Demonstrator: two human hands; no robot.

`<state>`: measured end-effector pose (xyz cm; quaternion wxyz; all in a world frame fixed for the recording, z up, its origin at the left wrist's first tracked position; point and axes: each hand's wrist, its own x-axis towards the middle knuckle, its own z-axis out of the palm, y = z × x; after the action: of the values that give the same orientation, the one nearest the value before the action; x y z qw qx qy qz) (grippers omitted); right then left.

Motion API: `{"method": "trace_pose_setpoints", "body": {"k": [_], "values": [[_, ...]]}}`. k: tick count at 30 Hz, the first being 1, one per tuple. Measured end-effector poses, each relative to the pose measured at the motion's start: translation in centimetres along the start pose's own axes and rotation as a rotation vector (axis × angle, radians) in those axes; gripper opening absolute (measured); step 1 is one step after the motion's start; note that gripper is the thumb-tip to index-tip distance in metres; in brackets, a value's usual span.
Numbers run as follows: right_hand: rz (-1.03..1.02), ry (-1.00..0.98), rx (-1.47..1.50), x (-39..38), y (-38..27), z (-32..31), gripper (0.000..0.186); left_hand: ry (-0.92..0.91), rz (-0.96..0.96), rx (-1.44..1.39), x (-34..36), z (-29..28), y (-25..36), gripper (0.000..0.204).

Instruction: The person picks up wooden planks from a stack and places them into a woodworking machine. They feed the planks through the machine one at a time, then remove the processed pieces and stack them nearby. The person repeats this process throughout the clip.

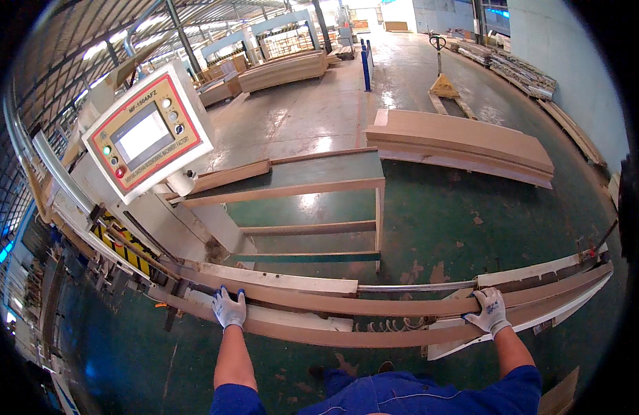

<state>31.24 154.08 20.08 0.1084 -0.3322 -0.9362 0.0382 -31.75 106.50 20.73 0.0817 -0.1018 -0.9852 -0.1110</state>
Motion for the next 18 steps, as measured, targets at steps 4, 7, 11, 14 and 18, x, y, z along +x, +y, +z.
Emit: {"method": "trace_pose_setpoints", "body": {"k": [4,7,11,14,18], "values": [[0.025,-0.033,0.027,0.7,-0.3,-0.3,0.078,-0.002,0.003,-0.016,0.0,-0.4,0.1,0.083],[-0.024,0.009,0.047,1.5,-1.6,-0.1,0.077,-0.004,0.002,-0.052,-0.8,-1.2,-1.7,0.079],[-0.207,0.232,0.087,1.2,-0.4,0.6,0.068,0.061,0.054,-0.183,-1.4,-4.6,2.2,0.048],[-0.252,0.054,0.153,1.7,-0.9,-0.1,0.065,0.094,0.003,-0.1,-1.4,-3.1,1.9,0.066],[-0.254,0.006,0.119,1.6,-2.3,-3.5,0.069,0.016,-0.061,-0.095,-1.5,-2.3,1.0,0.083]]}}
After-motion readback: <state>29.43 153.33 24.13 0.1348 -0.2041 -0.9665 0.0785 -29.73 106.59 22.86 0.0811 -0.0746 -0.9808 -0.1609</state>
